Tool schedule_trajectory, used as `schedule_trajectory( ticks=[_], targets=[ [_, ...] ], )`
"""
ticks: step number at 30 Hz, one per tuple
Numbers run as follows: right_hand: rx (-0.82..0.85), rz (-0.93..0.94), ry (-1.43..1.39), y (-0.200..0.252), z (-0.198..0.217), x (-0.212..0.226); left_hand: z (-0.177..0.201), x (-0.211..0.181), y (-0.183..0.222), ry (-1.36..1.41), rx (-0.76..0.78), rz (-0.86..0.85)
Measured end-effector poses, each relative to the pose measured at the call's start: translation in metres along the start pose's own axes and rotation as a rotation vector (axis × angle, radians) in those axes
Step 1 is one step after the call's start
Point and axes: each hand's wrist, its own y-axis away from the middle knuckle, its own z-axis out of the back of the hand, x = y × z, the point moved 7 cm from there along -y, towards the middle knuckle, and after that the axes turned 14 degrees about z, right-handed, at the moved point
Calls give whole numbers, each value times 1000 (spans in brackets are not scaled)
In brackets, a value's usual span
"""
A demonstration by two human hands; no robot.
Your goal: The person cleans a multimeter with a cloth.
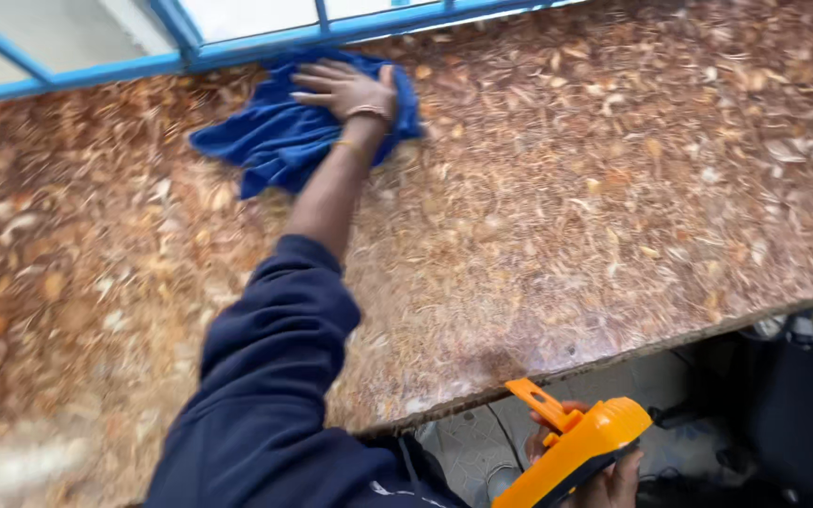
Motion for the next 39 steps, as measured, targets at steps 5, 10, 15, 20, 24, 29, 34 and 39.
schedule_trajectory(
  ticks=[5,10,15,20,24,29,34,39],
  targets=[
    [-283,32,107,33,3,1,4,-130,151,189,-83,-567],
    [-81,159,-23,41,-13,18,23,-108,236,34,60,-1110],
    [-2,203,2,47,-9,25,18,11,320,18,124,-1457],
    [-17,129,-50,44,26,6,16,173,352,298,129,-1751],
    [-11,52,-38,51,21,6,27,256,296,321,359,-1672],
    [16,60,-45,81,25,24,14,268,285,264,-19,-1119],
    [-13,240,119,102,49,43,6,223,387,219,53,-1174],
    [-184,251,208,127,134,18,2,154,461,140,175,-1227]
  ],
)
